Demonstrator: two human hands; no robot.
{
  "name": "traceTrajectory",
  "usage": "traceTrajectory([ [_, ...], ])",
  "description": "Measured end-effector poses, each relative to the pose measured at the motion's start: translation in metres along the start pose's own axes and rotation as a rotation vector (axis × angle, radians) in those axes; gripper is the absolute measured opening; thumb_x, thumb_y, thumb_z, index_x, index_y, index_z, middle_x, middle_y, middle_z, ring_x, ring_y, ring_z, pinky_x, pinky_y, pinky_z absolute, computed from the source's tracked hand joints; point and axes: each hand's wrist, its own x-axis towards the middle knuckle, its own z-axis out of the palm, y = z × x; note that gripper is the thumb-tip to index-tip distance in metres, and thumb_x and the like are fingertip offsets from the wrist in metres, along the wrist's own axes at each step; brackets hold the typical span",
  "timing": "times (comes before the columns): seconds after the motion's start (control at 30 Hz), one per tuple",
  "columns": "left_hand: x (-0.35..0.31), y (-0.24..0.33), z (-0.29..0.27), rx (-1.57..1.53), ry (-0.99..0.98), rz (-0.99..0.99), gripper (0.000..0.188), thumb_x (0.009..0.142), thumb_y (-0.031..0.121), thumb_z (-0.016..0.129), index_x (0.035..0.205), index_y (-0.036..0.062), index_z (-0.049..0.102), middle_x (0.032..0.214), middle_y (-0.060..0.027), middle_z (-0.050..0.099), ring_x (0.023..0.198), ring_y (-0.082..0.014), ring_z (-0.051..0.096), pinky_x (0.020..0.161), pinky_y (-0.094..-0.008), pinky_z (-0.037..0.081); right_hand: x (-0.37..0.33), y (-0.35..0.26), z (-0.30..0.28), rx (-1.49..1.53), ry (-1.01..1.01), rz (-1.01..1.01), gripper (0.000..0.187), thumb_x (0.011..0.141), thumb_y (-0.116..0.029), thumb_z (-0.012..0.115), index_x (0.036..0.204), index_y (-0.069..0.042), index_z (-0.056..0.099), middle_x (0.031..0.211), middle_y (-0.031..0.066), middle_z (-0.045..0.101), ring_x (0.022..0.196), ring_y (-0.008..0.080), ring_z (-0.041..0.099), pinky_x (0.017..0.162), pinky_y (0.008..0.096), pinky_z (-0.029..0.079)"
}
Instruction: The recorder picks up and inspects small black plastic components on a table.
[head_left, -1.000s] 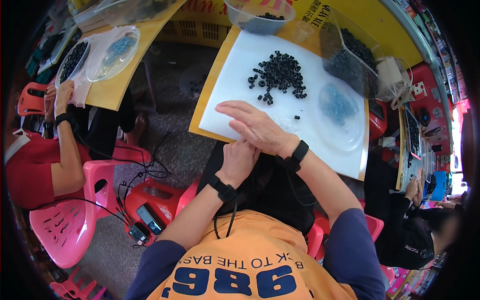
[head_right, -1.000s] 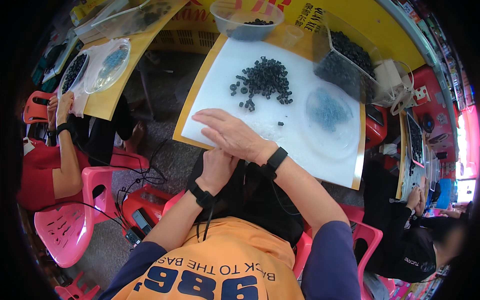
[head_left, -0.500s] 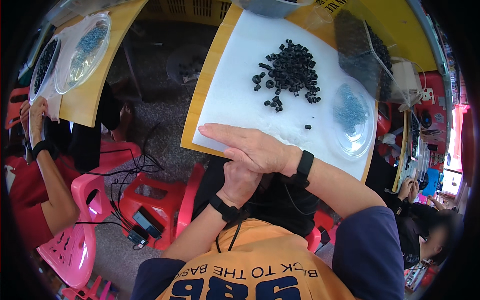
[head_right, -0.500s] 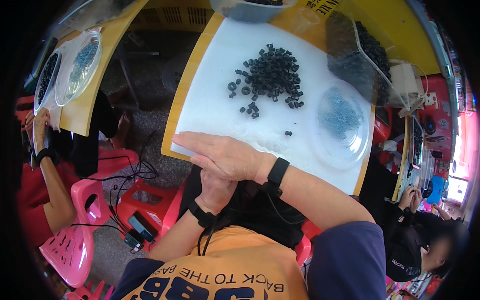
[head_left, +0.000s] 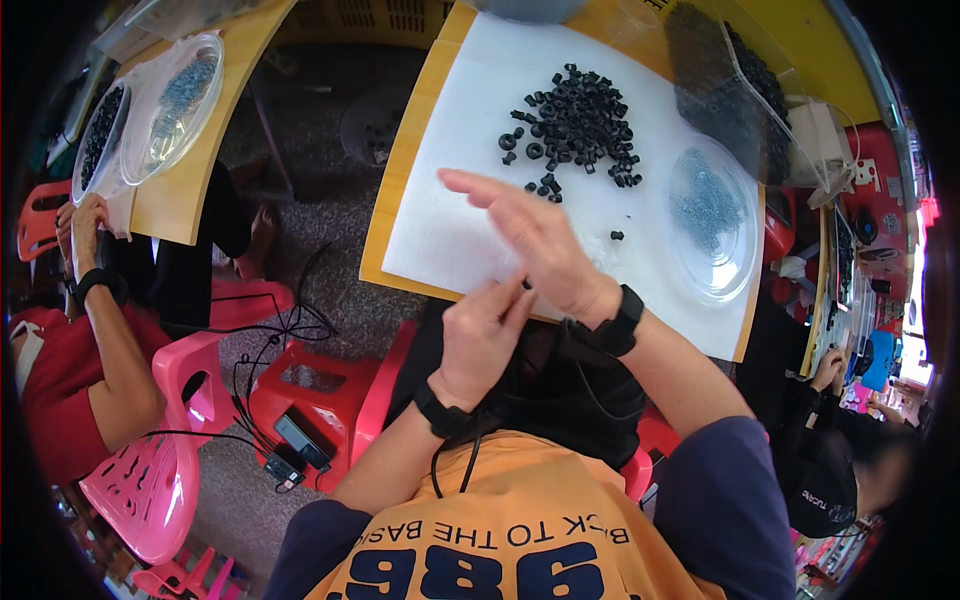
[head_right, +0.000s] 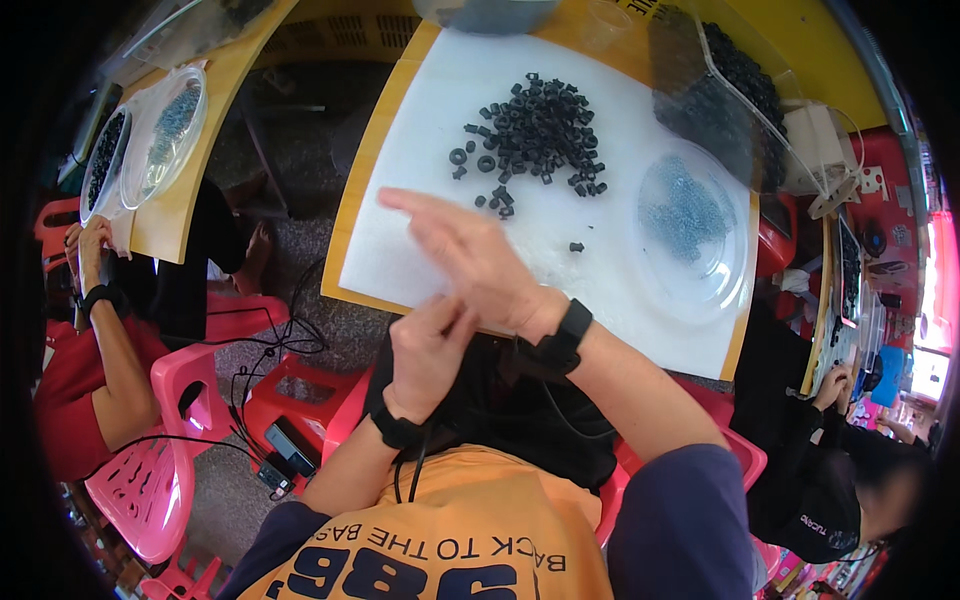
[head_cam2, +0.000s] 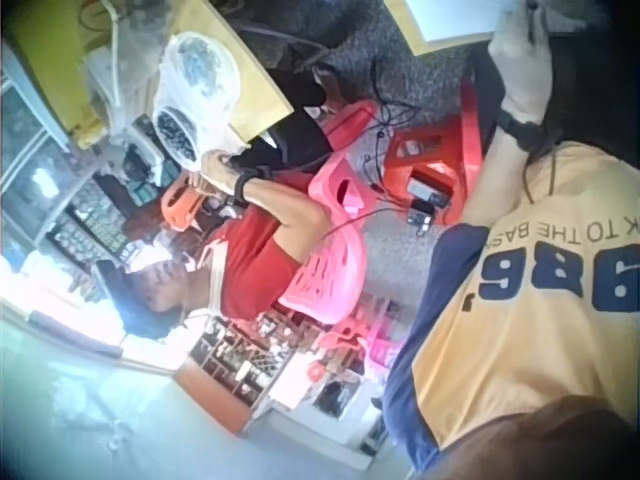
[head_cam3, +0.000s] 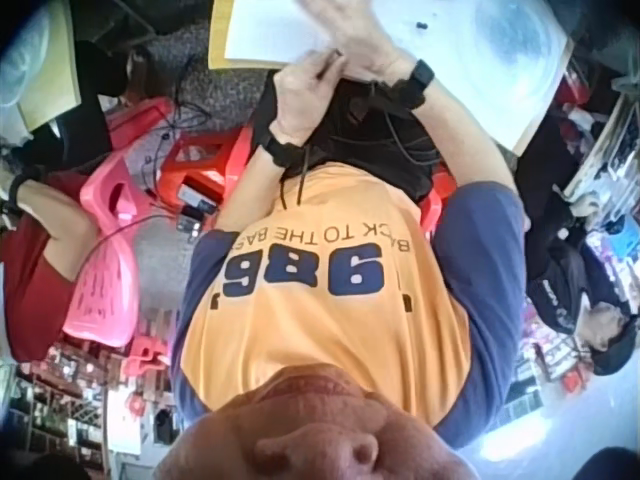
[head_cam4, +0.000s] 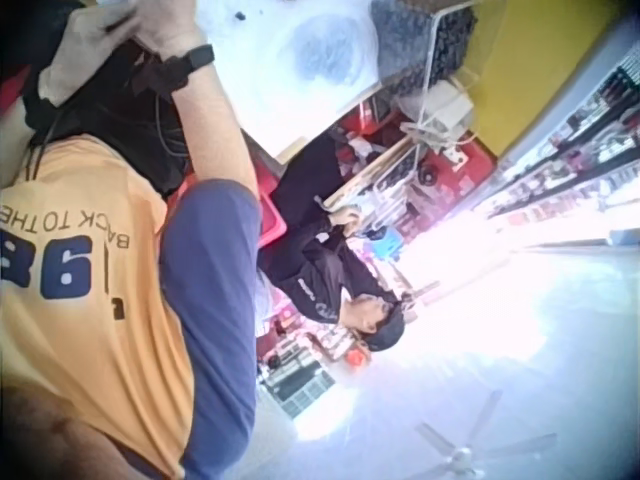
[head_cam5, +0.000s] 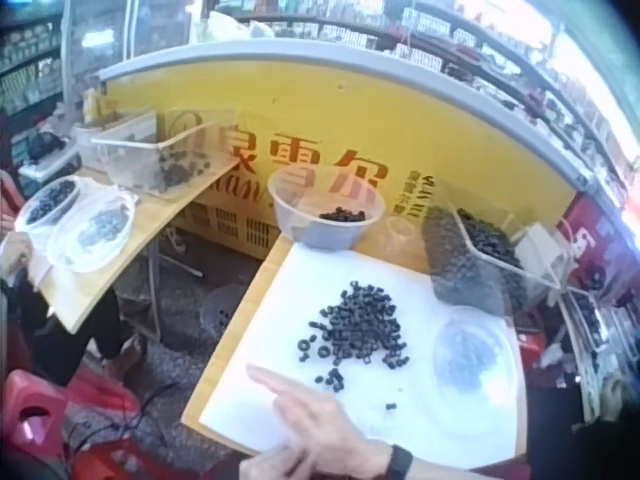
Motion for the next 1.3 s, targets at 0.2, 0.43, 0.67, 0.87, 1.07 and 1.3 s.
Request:
traceTrajectory([
  [0.2, 0.01, 0.014, -0.028, -0.76, -0.271, -0.67, 0.02, 0.092, 0.017, 0.066, 0.1, -0.0006, 0.071, 0.064, 0.0, 0.059, 0.042, -0.0026, 0.044, 0.038, -0.0167, 0.031, -0.058, -0.041, -0.031, -0.221, 0.058, 0.075, 0.027, 0.09, -0.011, 0.062, 0.116, -0.002, 0.066, 0.089, 0.0092, 0.066, 0.082, 0.0167, 0.062, 0.074, 0.0295, 0.05],
  [0.43, 0.002, 0.018, -0.027, -1.071, -0.599, -0.835, 0.026, 0.093, 0.023, 0.064, 0.075, 0.005, 0.063, 0.058, 0.0026, 0.053, 0.038, -0.0033, 0.04, 0.035, -0.0175, 0.027, -0.11, -0.052, -0.006, -0.554, 0.068, 0.029, 0.025, 0.082, -0.007, 0.07, 0.107, -0.006, 0.067, 0.092, 0.0089, 0.06, 0.084, 0.0234, 0.061, 0.072, 0.0312, 0.05],
  [0.67, -0.005, 0.014, -0.026, -1.044, -0.63, -0.899, 0.031, 0.099, 0.033, 0.054, 0.101, 0.0027, 0.063, 0.066, 0.0023, 0.057, 0.038, -0.002, 0.036, 0.035, -0.0154, 0.026, -0.113, -0.04, -0.009, -0.612, 0.113, 0.062, 0.022, 0.084, -0.01, 0.069, 0.103, -0.001, 0.065, 0.092, 0.0127, 0.062, 0.085, 0.0268, 0.063, 0.074, 0.032, 0.051],
  [0.87, 0.005, 0.015, -0.029, -1.255, -0.682, -0.858, 0.046, 0.102, 0.035, 0.048, 0.132, 0.0002, 0.049, 0.077, -0.002, 0.062, 0.043, -0.0026, 0.041, 0.037, -0.0151, 0.03, -0.066, -0.119, -0.176, -0.325, 0.549, 0.124, 0.042, 0.083, -0.018, 0.072, 0.116, 0.005, 0.062, 0.105, 0.0138, 0.069, 0.092, 0.0163, 0.064, 0.083, 0.0277, 0.05],
  [1.07, 0.014, -0.006, -0.03, -1.319, -0.557, -0.783, 0.032, 0.102, 0.031, 0.05, 0.114, 0.0022, 0.058, 0.077, -0.0014, 0.061, 0.044, -0.005, 0.042, 0.039, -0.0154, 0.032, -0.044, -0.104, -0.189, -0.963, 0.666, 0.137, 0.073, 0.084, -0.025, 0.072, 0.143, 0.002, 0.038, 0.126, 0.0228, 0.058, 0.104, 0.0254, 0.063, 0.087, 0.0325, 0.05],
  [1.3, 0.022, -0.025, -0.038, -1.788, -0.369, -0.614, 0.016, 0.098, 0.019, 0.057, 0.106, 0.0056, 0.06, 0.086, -0.0003, 0.065, 0.067, -0.0075, 0.057, 0.054, -0.0177, 0.046, -0.004, -0.018, -0.092, -0.904, 0.206, 0.014, 0.024, 0.086, -0.012, 0.065, 0.109, -0.004, 0.067, 0.101, 0.0142, 0.069, 0.083, 0.0288, 0.065, 0.078, 0.0339, 0.052],
])
